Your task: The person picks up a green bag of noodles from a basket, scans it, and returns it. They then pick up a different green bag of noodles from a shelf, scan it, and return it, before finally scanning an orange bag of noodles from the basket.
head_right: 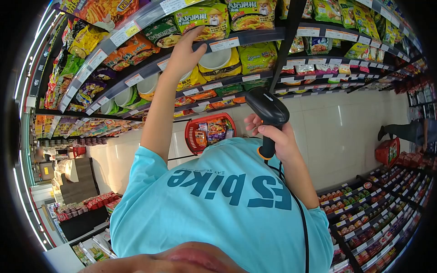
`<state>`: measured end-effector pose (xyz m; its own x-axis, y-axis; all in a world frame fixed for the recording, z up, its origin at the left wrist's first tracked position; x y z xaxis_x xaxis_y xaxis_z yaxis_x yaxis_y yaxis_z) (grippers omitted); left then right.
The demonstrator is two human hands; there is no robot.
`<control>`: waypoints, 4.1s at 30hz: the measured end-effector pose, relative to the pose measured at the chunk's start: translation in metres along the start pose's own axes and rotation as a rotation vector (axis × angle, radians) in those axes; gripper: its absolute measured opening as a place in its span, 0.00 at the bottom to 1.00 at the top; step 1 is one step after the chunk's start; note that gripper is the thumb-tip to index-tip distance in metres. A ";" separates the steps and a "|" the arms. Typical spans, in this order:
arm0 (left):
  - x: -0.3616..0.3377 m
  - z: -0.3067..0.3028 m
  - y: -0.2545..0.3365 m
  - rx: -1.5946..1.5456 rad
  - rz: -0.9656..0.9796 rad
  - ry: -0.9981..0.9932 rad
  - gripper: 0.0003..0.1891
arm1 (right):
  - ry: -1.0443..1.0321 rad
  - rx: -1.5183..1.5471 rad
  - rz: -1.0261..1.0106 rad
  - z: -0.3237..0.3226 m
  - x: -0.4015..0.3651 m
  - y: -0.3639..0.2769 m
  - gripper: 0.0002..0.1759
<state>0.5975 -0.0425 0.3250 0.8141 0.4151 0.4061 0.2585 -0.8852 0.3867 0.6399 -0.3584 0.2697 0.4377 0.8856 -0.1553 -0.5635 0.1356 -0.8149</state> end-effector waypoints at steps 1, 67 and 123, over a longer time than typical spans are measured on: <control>-0.001 0.005 -0.001 -0.001 0.001 0.000 0.32 | 0.001 -0.001 0.000 0.000 -0.001 0.000 0.14; -0.804 0.148 -0.367 -0.563 -1.603 -0.640 0.21 | 0.528 -0.112 1.268 0.054 0.036 0.404 0.11; -0.721 0.416 -0.445 -1.604 -1.794 0.599 0.15 | 0.269 -0.039 1.408 0.035 0.055 0.490 0.20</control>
<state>0.1124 -0.0356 -0.4844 0.1379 0.4791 -0.8668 -0.4117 0.8237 0.3898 0.3631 -0.2275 -0.1189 -0.3391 0.1594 -0.9271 -0.6140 -0.7842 0.0897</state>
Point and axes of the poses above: each hand's wrist, its own x-axis towards the middle knuckle, its own z-axis out of the palm, y = z × x, the point moved 6 cm from there along x, towards the middle knuckle, and after that the axes turned 5 degrees about x, right-handed, at the moved point
